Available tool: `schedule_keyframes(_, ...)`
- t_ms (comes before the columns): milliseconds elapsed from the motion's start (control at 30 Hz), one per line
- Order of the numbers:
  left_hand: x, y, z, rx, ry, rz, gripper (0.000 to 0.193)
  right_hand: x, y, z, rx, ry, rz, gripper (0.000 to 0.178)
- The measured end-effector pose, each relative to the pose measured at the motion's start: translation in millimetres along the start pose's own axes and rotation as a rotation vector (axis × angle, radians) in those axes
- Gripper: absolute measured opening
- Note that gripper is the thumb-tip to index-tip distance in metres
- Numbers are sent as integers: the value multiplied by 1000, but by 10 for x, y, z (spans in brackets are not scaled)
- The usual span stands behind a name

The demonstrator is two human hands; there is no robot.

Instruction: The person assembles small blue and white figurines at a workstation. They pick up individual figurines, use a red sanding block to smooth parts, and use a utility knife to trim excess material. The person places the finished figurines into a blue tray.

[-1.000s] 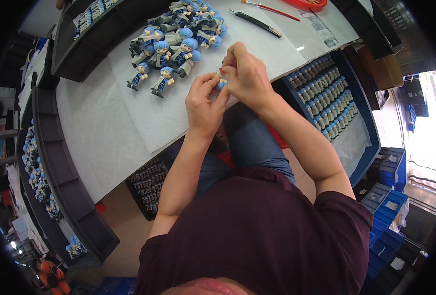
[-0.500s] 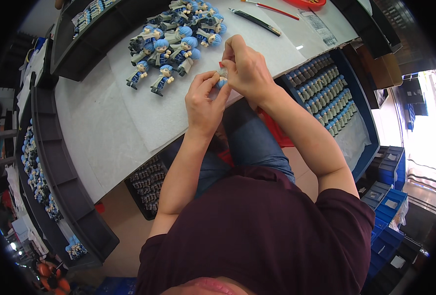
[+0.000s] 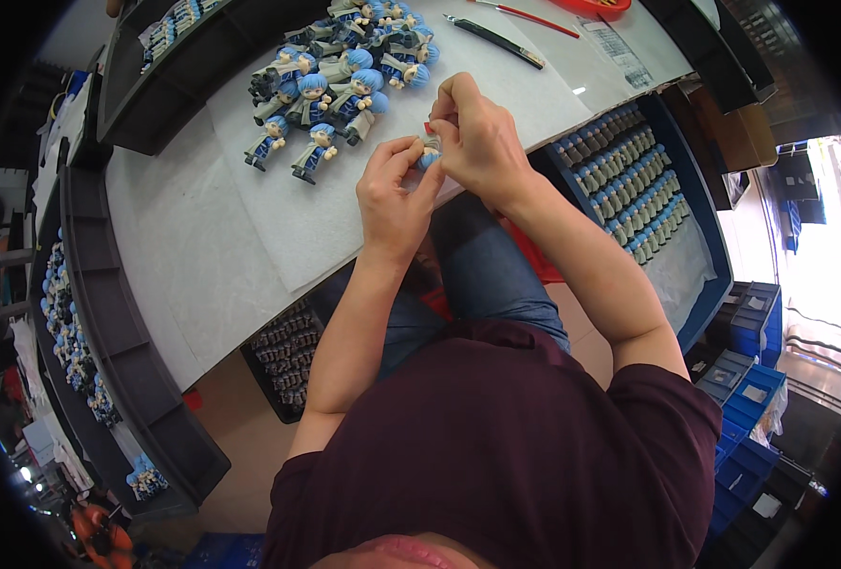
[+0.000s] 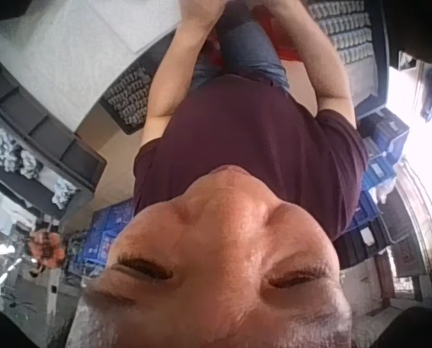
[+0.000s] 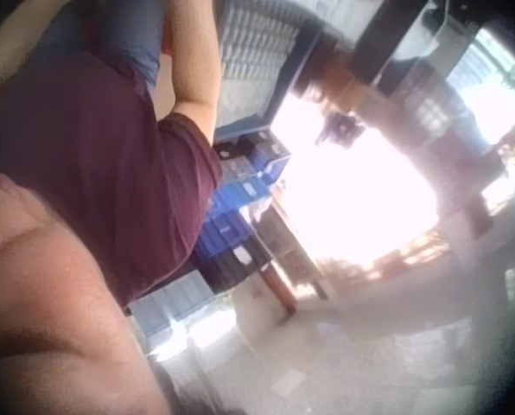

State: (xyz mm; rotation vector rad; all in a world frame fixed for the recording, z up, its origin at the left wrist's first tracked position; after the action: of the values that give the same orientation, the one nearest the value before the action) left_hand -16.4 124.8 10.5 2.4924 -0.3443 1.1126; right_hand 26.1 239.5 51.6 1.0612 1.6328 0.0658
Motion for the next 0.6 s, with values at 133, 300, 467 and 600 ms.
schedule_keyframes(133,10,-4,-4,-4,15,6,28,21,37,-35,3,-27,-5,24)
schedule_keyframes(300,-8,-7,1,-1,2,-4,28,-7,-5,6,12,40,43,24)
schedule_keyframes(467,-15,-2,4,-1,-22,-28,29,-33,-9,-2,8,56,23,25)
schedule_keyframes(600,2,-9,-3,-1,-17,-21,29,49,22,-80,19,67,33,25)
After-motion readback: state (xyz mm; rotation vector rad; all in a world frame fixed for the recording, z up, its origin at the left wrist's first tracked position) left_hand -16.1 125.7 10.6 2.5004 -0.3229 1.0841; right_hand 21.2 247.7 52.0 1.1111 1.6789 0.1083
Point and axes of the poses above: each hand's wrist, its own z-axis away from the middle knuckle, its own y-axis out of the back of the hand, x = y × z, the point moved 5 cm from there along -z, towards the middle knuckle, and after that the axes turned 8 degrees about -y, right-handed, at the moved point
